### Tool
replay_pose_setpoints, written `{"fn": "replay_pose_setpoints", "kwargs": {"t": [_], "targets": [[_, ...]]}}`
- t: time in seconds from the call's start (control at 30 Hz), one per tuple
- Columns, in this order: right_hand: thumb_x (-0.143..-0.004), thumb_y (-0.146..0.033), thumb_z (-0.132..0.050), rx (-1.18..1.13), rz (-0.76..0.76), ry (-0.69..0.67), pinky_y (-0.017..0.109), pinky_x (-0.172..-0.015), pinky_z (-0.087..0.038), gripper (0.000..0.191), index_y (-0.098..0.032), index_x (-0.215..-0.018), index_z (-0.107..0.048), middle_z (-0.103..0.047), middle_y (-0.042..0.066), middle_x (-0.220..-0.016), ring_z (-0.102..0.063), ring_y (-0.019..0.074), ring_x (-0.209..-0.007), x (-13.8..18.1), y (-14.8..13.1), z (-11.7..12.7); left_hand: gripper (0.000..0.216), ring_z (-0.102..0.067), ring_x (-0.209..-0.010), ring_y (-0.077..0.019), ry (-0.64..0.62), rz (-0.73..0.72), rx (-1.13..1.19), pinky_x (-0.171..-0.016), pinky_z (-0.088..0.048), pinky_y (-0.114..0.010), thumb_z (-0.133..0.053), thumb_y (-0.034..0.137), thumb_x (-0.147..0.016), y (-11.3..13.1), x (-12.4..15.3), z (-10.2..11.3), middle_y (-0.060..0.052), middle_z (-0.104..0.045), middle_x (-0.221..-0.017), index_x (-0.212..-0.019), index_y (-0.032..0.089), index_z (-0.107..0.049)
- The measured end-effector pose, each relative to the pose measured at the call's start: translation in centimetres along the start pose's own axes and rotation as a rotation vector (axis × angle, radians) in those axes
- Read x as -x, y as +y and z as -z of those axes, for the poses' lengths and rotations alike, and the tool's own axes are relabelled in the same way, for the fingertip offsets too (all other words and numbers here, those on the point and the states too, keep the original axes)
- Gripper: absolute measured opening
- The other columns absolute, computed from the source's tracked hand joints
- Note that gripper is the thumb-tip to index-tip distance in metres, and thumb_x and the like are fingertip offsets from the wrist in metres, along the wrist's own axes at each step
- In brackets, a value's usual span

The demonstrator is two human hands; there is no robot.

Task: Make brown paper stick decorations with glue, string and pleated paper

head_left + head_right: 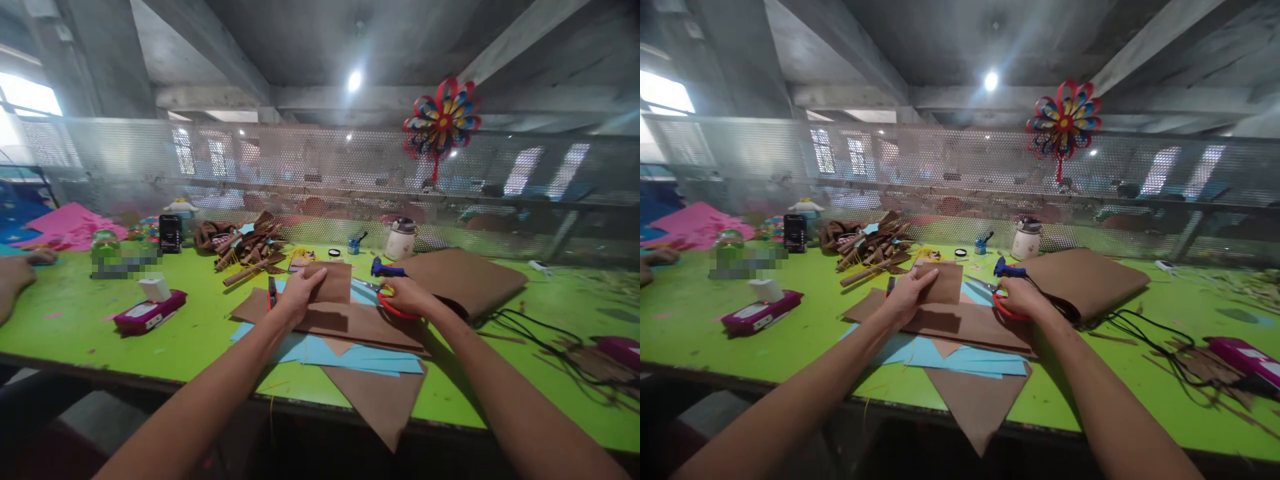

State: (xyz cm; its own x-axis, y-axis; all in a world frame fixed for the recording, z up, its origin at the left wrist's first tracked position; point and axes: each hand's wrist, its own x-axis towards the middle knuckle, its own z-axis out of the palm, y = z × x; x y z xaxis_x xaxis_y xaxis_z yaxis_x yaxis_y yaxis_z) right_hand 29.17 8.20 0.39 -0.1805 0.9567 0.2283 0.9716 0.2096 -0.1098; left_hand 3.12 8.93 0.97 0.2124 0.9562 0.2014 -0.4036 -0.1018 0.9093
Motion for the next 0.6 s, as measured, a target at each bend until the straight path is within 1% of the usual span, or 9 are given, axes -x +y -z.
{"fn": "replay_pose_setpoints", "kwargs": {"t": [0.1,0.2,0.23,0.27,0.33,0.37,0.4,0.47,0.6], "targets": [[-0.065,-0.03,-0.063,-0.019,-0.003,-0.045,0.031,-0.073,-0.041,0.036,-0.019,-0.099,-0.065,-0.065,0.011,-0.096,-0.058,0.0267,-0.09,0.0,1.1,0.1,0.036,-0.064,-0.071,-0.0189,-0.01,-0.008,-0.065,-0.068,-0.05,-0.034,-0.073,0.032,-0.061,-0.3,0.1,-0.1,-0.007,-0.068,-0.086,-0.089,0.015,-0.059],[-0.071,-0.033,-0.059,-0.072,-0.015,0.026,0.032,-0.078,-0.041,0.039,-0.015,-0.105,-0.062,-0.063,0.014,-0.1,-0.056,0.0255,-0.094,0.0,0.3,1.0,0.039,-0.064,-0.073,-0.0201,-0.023,0.029,-0.091,-0.07,-0.05,-0.035,-0.073,0.033,-0.06,-0.5,0.2,-0.3,-0.009,-0.068,-0.088,-0.091,0.014,-0.059],[-0.076,-0.035,-0.053,-0.144,0.001,0.054,0.032,-0.079,-0.041,0.039,-0.014,-0.107,-0.06,-0.062,0.013,-0.102,-0.056,0.0234,-0.094,0.1,-0.6,1.3,0.039,-0.064,-0.074,-0.0203,-0.032,0.04,-0.086,-0.071,-0.05,-0.035,-0.072,0.034,-0.061,-0.6,0.3,-0.5,-0.01,-0.068,-0.089,-0.091,0.014,-0.059],[-0.079,-0.037,-0.048,-0.329,0.043,0.09,0.03,-0.078,-0.042,0.038,-0.013,-0.107,-0.059,-0.063,0.012,-0.099,-0.057,0.0206,-0.09,0.2,-1.6,1.6,0.039,-0.064,-0.074,-0.0203,-0.044,0.049,-0.074,-0.071,-0.05,-0.035,-0.071,0.035,-0.062,-0.6,0.4,-0.6,-0.01,-0.067,-0.09,-0.092,0.014,-0.059],[-0.081,-0.042,-0.044,-0.762,0.15,0.015,0.029,-0.069,-0.045,0.039,-0.014,-0.104,-0.06,-0.064,0.01,-0.096,-0.058,0.0182,-0.083,0.7,-4.2,1.6,0.037,-0.064,-0.074,-0.0201,-0.078,0.067,-0.05,-0.07,-0.05,-0.035,-0.07,0.036,-0.064,-0.7,0.7,-0.9,-0.009,-0.068,-0.09,-0.093,0.015,-0.059],[-0.081,-0.043,-0.045,-0.906,0.179,-0.028,0.028,-0.066,-0.046,0.039,-0.014,-0.102,-0.06,-0.064,0.009,-0.094,-0.058,0.0173,-0.079,0.9,-5.5,1.4,0.037,-0.063,-0.072,-0.0199,-0.099,0.083,-0.047,-0.069,-0.05,-0.034,-0.069,0.036,-0.065,-0.7,0.9,-1.0,-0.008,-0.068,-0.088,-0.094,0.015,-0.059],[-0.077,-0.044,-0.05,-0.99,0.165,-0.039,0.027,-0.062,-0.045,0.038,-0.012,-0.095,-0.062,-0.064,0.007,-0.084,-0.057,0.0162,-0.071,1.2,-6.6,1.1,0.036,-0.063,-0.071,-0.0197,-0.122,0.104,-0.049,-0.067,-0.05,-0.033,-0.069,0.036,-0.065,-0.6,1.0,-1.2,-0.008,-0.068,-0.086,-0.094,0.015,-0.059],[-0.074,-0.044,-0.054,-1.088,0.091,0.049,0.026,-0.057,-0.042,0.036,-0.01,-0.083,-0.063,-0.061,0.004,-0.071,-0.053,0.0137,-0.062,1.4,-8.2,0.1,0.033,-0.062,-0.065,-0.0184,-0.157,0.137,-0.06,-0.062,-0.049,-0.03,-0.069,0.035,-0.065,-0.6,1.2,-1.6,-0.006,-0.068,-0.078,-0.09,0.016,-0.06],[-0.076,-0.045,-0.05,-1.096,0.043,0.184,0.024,-0.053,-0.036,0.036,-0.011,-0.067,-0.058,-0.052,-0.001,-0.057,-0.043,0.0103,-0.053,1.2,-8.3,-1.4,0.024,-0.059,-0.057,-0.0154,-0.143,0.135,-0.019,-0.055,-0.046,-0.025,-0.064,0.038,-0.069,-0.9,0.9,-1.7,-0.004,-0.065,-0.065,-0.078,0.016,-0.061]]}}
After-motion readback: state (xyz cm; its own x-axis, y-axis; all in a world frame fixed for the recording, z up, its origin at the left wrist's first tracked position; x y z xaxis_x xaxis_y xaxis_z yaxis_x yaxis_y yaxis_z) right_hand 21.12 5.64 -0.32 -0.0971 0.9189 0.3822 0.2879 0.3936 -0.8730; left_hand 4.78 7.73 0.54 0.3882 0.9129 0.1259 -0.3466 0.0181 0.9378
